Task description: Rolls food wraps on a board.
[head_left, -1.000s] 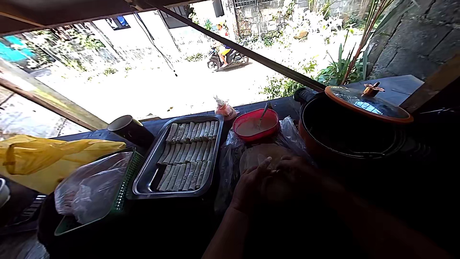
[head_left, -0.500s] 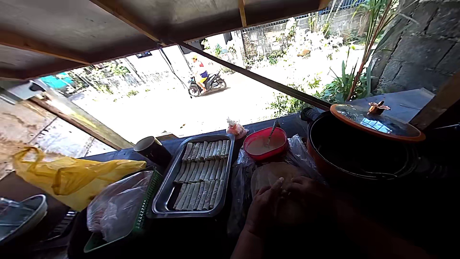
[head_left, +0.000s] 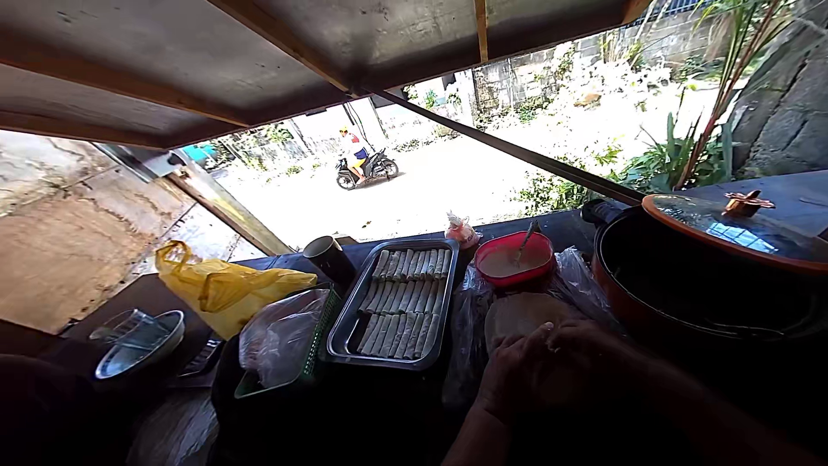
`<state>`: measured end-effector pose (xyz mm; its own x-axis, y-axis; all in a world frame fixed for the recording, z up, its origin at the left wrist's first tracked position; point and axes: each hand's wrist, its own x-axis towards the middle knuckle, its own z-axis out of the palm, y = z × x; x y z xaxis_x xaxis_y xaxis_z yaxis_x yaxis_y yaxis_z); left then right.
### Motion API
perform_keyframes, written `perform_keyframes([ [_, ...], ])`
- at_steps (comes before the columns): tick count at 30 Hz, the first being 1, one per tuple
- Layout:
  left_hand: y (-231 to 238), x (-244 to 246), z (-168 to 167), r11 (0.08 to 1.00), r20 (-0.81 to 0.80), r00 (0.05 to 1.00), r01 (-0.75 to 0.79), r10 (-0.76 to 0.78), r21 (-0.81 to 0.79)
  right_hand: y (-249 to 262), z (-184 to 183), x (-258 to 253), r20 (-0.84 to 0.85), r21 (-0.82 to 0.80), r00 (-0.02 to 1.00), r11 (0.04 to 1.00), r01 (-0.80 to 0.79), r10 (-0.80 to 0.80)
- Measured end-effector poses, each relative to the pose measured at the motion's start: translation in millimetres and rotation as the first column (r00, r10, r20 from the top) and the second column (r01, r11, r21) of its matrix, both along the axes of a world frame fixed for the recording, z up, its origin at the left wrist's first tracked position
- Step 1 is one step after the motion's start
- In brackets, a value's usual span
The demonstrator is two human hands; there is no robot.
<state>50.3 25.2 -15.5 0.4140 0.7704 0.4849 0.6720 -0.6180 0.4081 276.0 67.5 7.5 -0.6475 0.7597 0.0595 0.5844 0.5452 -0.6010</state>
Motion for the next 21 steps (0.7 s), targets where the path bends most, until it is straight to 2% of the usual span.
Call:
perform_keyframes([
  [7,5,-2,-11,1.0,0.05,0.999,-0.002,0.001,0.012,-2,7,0,0.037,-0.012,0.999,0.999,0.033,-0.033],
  [14,7,-4,-18,1.0,0.106,0.994,-0.007,0.007,0.009,-11,-6,7,-0.098,0.166,0.995,0.986,0.036,-0.02],
  [18,5,-3,-23,0.999,0.158,0.987,-0.024,0.029,-0.034,-10,-7,6,-0.084,0.208,0.996,0.978,0.028,-0.011],
  [21,3,-8,-19,0.989,0.28,0.96,0.034,0.008,-0.144,-8,-10,6,-0.079,0.222,0.997,0.975,0.02,-0.002],
])
